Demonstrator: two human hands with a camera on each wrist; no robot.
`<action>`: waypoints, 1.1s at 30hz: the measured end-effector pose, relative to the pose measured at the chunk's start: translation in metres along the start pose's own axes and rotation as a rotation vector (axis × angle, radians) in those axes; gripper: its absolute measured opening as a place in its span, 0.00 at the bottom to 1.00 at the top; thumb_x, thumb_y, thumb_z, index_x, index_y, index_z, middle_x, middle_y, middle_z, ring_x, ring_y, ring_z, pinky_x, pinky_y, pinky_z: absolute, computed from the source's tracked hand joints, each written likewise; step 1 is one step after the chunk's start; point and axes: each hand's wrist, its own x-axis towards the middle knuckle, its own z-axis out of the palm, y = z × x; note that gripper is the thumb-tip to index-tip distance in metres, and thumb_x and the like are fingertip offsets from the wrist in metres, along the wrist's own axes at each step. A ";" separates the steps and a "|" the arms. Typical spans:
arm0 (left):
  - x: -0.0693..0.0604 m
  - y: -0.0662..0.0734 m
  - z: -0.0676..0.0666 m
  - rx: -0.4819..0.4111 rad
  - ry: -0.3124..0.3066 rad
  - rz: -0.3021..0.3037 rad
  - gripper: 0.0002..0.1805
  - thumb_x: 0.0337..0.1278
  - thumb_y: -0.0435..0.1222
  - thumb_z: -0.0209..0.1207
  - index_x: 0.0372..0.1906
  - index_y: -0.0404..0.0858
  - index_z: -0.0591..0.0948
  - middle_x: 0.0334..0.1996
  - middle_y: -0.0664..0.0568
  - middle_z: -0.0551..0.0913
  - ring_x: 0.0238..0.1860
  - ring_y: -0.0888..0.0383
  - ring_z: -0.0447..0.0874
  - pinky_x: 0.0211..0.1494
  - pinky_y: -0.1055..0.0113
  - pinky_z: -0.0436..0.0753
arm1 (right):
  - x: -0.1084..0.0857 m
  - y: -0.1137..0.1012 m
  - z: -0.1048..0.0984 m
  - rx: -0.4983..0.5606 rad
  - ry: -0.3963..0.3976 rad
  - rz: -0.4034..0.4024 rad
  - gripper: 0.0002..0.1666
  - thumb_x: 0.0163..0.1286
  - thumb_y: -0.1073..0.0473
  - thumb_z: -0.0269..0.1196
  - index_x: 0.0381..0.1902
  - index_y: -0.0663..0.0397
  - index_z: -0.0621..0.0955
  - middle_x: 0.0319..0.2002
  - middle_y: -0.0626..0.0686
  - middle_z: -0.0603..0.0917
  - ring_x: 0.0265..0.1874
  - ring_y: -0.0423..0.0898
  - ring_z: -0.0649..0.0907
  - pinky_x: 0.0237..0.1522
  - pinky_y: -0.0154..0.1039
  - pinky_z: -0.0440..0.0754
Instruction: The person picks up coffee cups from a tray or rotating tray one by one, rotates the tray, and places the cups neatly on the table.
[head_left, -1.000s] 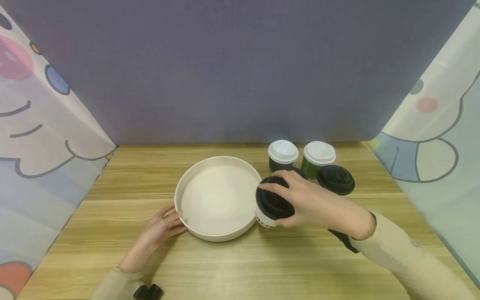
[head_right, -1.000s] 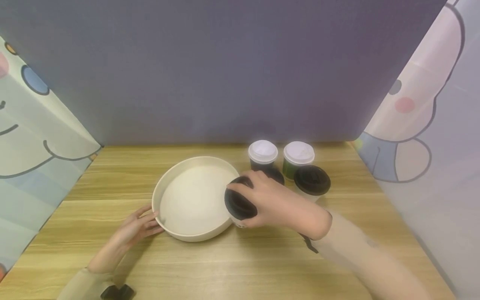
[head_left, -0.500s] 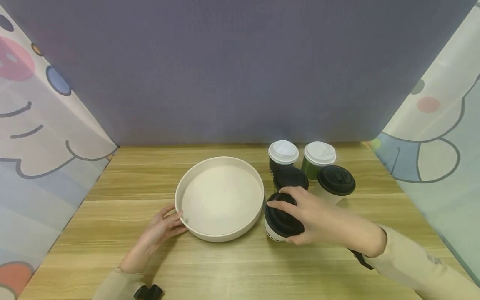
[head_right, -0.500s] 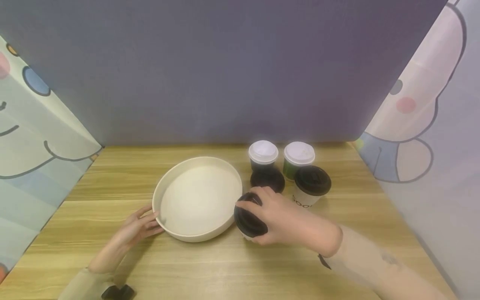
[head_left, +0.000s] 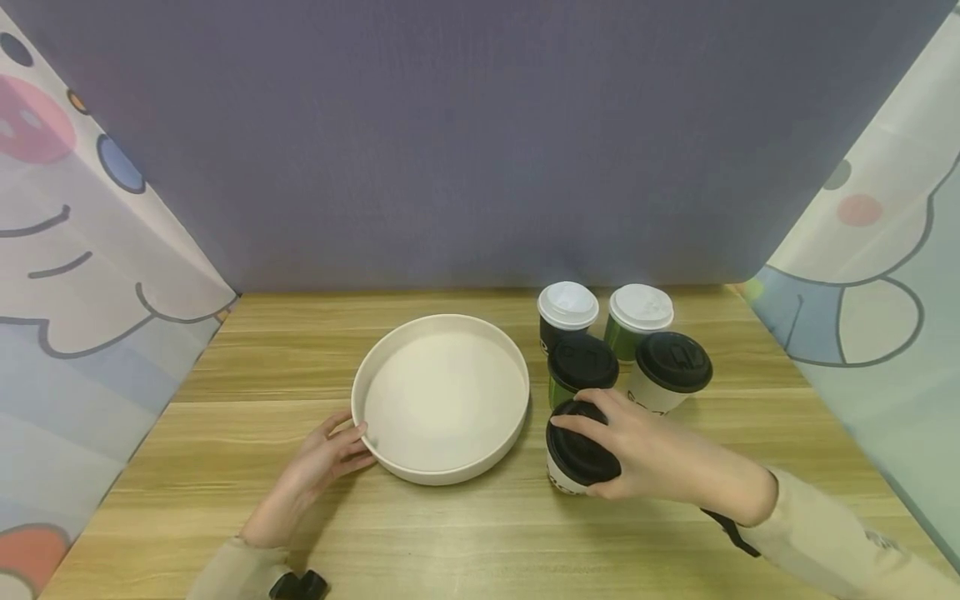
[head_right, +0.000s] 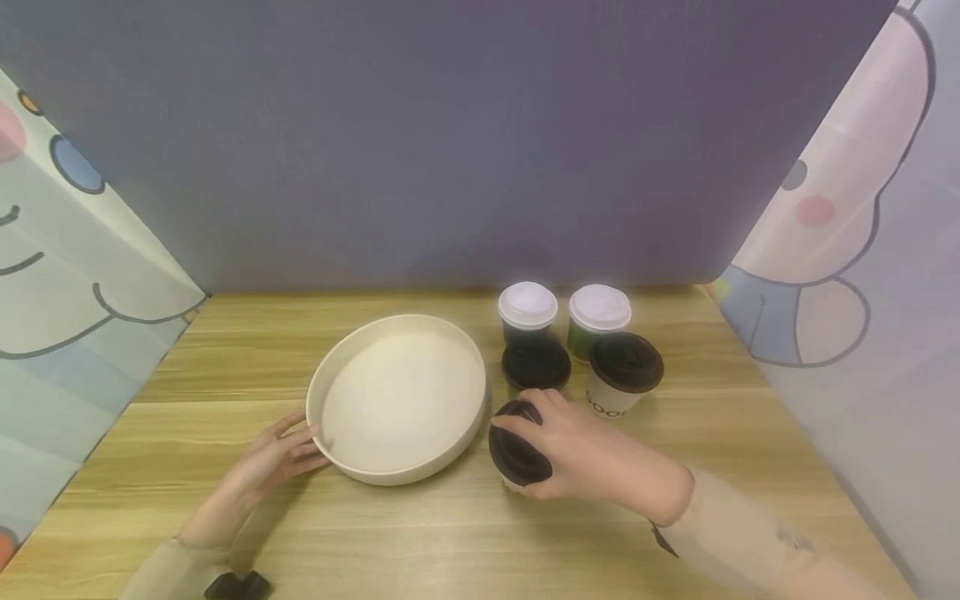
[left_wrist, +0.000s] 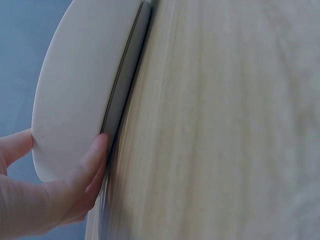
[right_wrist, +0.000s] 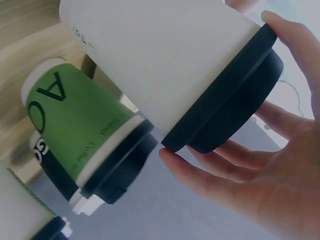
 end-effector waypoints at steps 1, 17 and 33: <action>0.000 0.000 0.000 -0.001 0.000 -0.001 0.37 0.62 0.36 0.49 0.66 0.29 0.41 0.49 0.38 0.70 0.44 0.53 0.78 0.52 0.56 0.76 | -0.001 0.000 0.001 0.006 -0.007 0.009 0.43 0.38 0.47 0.72 0.54 0.49 0.71 0.47 0.61 0.69 0.42 0.52 0.74 0.30 0.39 0.81; 0.000 0.001 0.001 -0.010 -0.001 0.001 0.36 0.62 0.35 0.48 0.66 0.29 0.42 0.50 0.36 0.68 0.45 0.52 0.77 0.53 0.55 0.76 | -0.010 0.008 0.009 0.109 -0.083 0.147 0.41 0.41 0.51 0.71 0.55 0.49 0.70 0.50 0.63 0.67 0.46 0.59 0.73 0.34 0.45 0.81; 0.000 0.001 0.001 -0.010 0.003 0.003 0.36 0.62 0.35 0.48 0.66 0.28 0.41 0.52 0.33 0.66 0.45 0.51 0.77 0.53 0.55 0.76 | -0.011 0.012 0.013 0.089 -0.070 0.138 0.42 0.41 0.49 0.71 0.56 0.49 0.70 0.50 0.62 0.67 0.47 0.60 0.72 0.35 0.46 0.81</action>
